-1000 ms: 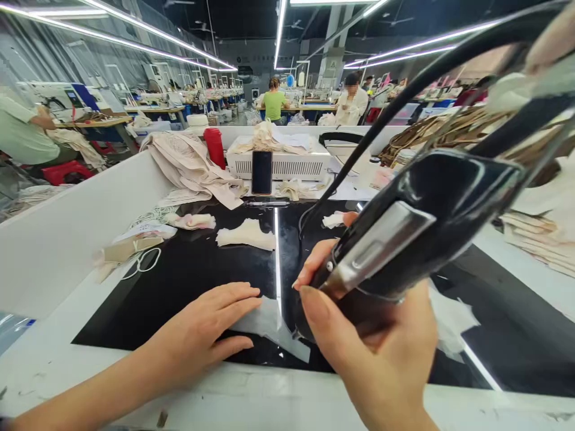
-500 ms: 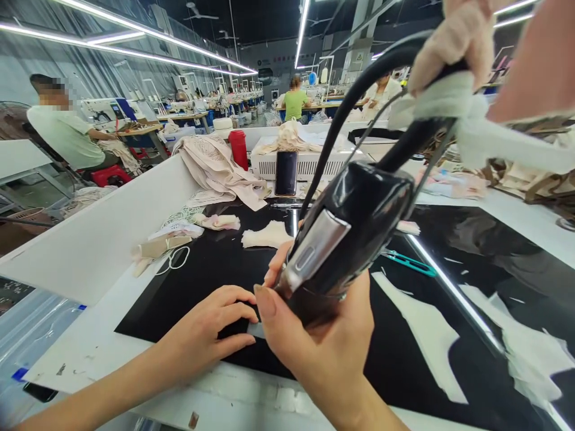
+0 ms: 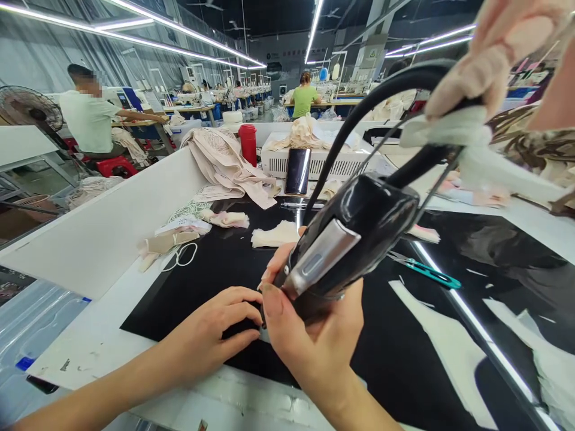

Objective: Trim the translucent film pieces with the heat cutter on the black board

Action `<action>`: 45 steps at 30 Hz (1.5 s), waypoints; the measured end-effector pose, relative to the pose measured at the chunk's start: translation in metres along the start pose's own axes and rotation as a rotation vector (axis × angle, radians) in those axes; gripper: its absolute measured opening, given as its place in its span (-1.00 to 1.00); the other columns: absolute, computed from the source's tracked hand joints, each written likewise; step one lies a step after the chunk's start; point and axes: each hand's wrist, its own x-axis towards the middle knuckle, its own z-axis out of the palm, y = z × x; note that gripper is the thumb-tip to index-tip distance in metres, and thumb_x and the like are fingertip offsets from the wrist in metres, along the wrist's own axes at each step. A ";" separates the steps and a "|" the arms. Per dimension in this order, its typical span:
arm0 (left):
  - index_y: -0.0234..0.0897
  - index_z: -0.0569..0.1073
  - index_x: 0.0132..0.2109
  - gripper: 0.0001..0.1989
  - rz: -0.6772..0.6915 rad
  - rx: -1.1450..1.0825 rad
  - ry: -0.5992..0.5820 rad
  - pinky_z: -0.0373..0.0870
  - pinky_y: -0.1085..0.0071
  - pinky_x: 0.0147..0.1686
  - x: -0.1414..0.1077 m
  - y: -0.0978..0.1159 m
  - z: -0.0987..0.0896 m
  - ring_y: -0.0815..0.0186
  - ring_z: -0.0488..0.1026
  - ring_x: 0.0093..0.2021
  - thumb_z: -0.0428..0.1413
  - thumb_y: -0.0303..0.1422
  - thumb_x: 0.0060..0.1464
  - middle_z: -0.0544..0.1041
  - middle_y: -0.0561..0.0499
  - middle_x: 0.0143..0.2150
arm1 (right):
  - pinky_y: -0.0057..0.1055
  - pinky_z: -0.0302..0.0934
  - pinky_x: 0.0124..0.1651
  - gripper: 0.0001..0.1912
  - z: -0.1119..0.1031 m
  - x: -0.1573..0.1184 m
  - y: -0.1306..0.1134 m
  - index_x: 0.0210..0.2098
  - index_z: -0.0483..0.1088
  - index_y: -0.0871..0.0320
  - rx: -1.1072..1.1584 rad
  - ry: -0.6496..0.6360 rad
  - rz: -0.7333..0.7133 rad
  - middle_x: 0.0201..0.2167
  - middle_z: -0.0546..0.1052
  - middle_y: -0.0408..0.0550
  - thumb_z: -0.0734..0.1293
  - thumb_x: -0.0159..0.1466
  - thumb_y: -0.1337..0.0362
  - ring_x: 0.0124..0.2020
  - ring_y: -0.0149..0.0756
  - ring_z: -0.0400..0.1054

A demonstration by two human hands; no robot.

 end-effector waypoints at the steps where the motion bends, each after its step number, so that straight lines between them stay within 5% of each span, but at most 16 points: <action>1: -0.17 0.53 -0.10 -0.89 -0.008 -0.015 0.007 0.40 0.32 0.22 0.000 0.001 0.000 0.28 0.46 0.18 0.18 -0.48 0.28 0.51 0.02 0.18 | -0.30 0.39 -0.43 -0.58 0.000 0.000 0.000 0.04 0.35 0.02 -0.003 0.001 0.000 -0.34 0.50 -0.17 0.51 0.26 0.17 -0.46 -0.31 0.42; 34: -0.19 0.54 -0.04 -0.80 0.016 -0.030 0.071 0.45 0.32 0.21 0.004 -0.001 0.002 0.29 0.49 0.16 0.05 -0.50 0.34 0.57 -0.01 0.14 | -0.15 0.44 -0.29 -0.65 0.000 -0.003 0.004 0.00 0.34 0.03 -0.055 -0.003 -0.001 -0.38 0.50 -0.17 0.47 0.28 0.19 -0.42 -0.26 0.41; 39: -0.20 0.55 0.02 -0.70 0.065 0.007 0.072 0.46 0.31 0.21 0.003 -0.004 0.004 0.29 0.49 0.15 0.01 -0.56 0.32 0.54 -0.05 0.17 | -0.27 0.41 -0.39 -0.62 0.000 -0.004 0.003 0.03 0.33 0.03 -0.023 -0.008 0.022 -0.35 0.49 -0.18 0.47 0.27 0.19 -0.44 -0.29 0.41; 45: -0.22 0.55 0.09 -0.62 0.276 0.217 0.006 0.43 0.19 0.26 -0.001 -0.011 0.006 0.19 0.41 0.25 0.01 -0.63 0.28 0.55 -0.07 0.16 | -0.25 0.37 -0.32 -0.64 -0.018 0.001 -0.014 0.02 0.38 -0.01 -0.059 -0.001 0.031 -0.35 0.49 -0.16 0.48 0.28 0.17 -0.38 -0.27 0.39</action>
